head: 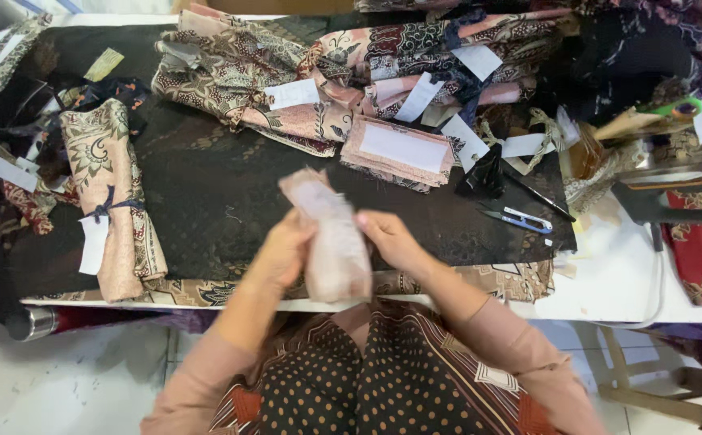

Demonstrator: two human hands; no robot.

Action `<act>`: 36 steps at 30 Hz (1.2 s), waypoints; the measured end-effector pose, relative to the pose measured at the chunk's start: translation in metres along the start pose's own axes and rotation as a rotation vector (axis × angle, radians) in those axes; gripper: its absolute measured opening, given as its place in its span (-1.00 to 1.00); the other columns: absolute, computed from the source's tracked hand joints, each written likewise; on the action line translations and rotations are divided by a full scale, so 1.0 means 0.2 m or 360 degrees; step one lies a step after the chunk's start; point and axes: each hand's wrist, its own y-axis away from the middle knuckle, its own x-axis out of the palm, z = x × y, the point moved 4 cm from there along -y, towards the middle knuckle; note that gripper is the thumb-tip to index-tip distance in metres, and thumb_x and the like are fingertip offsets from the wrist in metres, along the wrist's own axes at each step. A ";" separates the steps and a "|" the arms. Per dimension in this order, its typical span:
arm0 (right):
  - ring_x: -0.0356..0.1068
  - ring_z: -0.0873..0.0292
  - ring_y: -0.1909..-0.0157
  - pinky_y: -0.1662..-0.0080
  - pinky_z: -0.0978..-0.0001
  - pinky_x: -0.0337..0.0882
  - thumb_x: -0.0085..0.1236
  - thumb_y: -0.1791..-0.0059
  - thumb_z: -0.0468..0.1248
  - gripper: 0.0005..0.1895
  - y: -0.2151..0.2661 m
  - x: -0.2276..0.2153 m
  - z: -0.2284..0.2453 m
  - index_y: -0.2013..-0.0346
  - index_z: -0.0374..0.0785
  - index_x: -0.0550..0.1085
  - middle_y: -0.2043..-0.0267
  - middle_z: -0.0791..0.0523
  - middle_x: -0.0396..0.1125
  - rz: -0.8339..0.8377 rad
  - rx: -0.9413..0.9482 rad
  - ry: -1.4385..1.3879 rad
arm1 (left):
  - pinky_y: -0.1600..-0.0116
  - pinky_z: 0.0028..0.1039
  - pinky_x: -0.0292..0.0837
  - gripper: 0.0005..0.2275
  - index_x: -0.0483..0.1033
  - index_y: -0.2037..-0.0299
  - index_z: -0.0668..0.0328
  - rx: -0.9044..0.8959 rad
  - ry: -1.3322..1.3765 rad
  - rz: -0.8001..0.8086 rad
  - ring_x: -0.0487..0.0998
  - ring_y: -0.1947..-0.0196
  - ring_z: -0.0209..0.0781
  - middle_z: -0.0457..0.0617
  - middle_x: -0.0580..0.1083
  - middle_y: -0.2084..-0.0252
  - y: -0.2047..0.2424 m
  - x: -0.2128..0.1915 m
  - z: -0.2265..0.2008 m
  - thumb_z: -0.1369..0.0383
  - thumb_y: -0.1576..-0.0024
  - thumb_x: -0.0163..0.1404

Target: The person folds patterned fabric pieces, ties them with string, writes on small paper tags, and attaches the tags to the fabric bundles. The person also writes in a notebook and handles a box of tags.

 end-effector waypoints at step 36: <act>0.35 -0.10 -0.13 0.00 -0.06 0.40 0.09 0.05 -0.16 -0.77 -0.42 -0.57 0.12 0.18 -0.11 0.59 0.00 0.06 0.40 -0.0374 0.0103 0.2052 | 0.03 -0.01 0.41 -0.40 0.27 -0.35 0.17 0.1255 -0.2855 -0.0686 0.51 0.12 0.27 0.22 0.50 0.17 -0.03 -0.38 -0.64 0.45 0.01 -0.04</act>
